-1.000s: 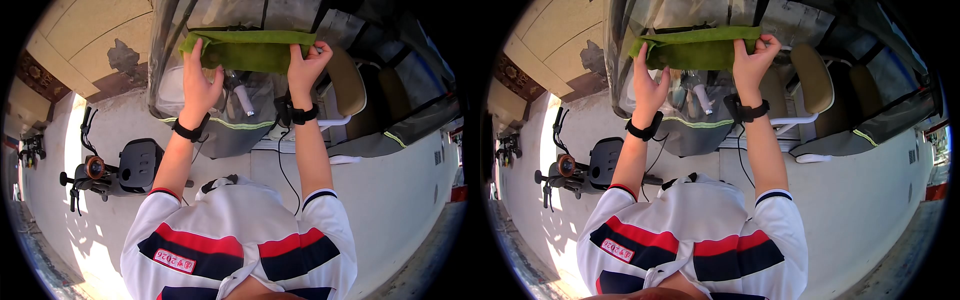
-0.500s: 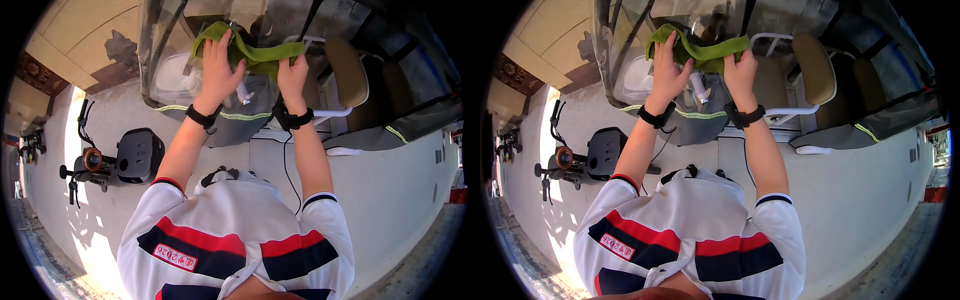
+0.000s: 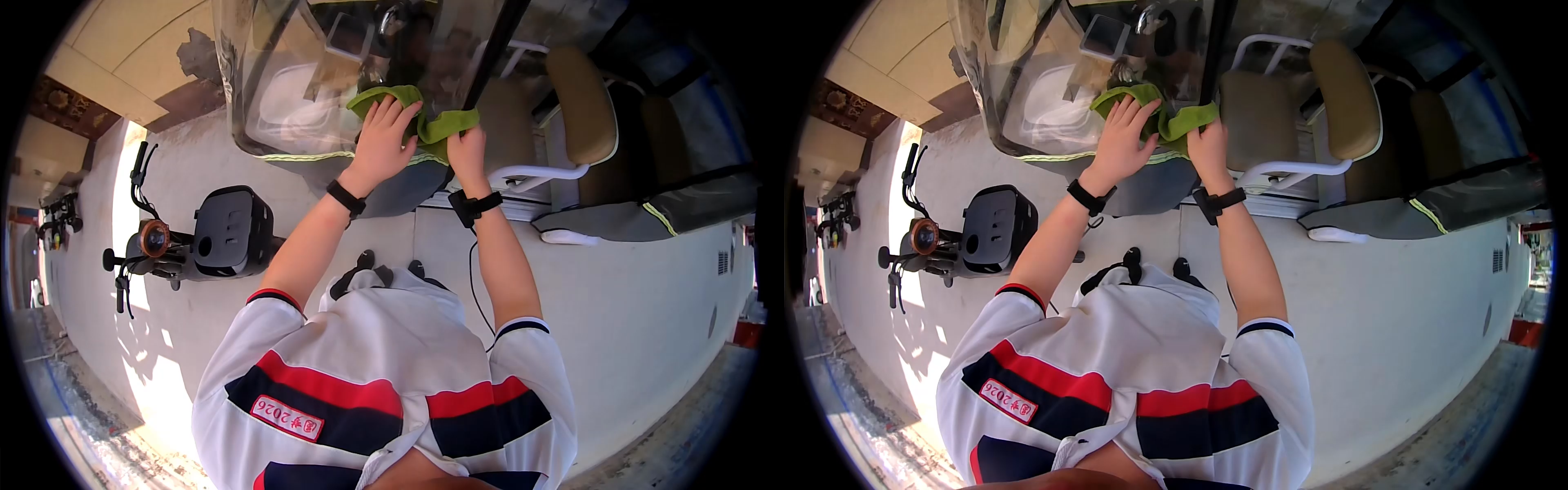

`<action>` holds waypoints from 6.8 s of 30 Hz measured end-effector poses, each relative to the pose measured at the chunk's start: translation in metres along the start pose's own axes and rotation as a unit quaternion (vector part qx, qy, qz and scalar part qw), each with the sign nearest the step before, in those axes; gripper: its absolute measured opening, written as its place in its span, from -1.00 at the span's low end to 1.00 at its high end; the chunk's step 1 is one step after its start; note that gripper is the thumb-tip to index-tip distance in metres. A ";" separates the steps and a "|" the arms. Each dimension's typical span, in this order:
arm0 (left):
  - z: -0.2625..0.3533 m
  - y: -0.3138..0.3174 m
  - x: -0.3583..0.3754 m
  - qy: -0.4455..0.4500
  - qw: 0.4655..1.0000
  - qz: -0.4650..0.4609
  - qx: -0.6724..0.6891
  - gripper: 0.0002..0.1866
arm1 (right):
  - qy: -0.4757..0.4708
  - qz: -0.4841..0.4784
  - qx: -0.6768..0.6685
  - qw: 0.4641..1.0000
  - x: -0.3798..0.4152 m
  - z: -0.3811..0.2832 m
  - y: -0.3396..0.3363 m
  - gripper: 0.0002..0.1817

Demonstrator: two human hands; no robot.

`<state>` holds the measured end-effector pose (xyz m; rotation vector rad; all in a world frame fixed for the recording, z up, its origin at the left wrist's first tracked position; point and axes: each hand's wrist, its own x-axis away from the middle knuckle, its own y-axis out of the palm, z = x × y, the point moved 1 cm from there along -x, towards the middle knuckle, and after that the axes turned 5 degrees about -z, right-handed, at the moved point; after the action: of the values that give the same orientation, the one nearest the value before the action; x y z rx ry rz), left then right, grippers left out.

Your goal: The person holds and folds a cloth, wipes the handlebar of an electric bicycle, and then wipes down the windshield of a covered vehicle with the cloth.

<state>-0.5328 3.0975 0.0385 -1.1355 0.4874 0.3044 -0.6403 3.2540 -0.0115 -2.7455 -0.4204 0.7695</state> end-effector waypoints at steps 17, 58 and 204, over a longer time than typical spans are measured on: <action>-0.002 -0.034 0.043 -0.097 0.985 0.070 0.128 -0.35 | -0.007 0.165 0.044 0.985 0.050 0.006 -0.005 -0.75; -0.191 -0.142 0.042 -0.105 0.955 0.247 0.123 -0.28 | -0.385 0.137 0.096 0.908 -0.100 -0.210 0.220 -0.26; -0.231 -0.129 0.106 -0.161 0.964 0.195 0.081 -0.32 | -0.071 0.067 0.192 0.976 0.075 -0.062 0.158 -0.69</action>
<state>-0.4310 2.8328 0.0079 -0.8034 0.4353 0.7668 -0.5133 3.1231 -0.0454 -2.3819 -0.0967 0.9710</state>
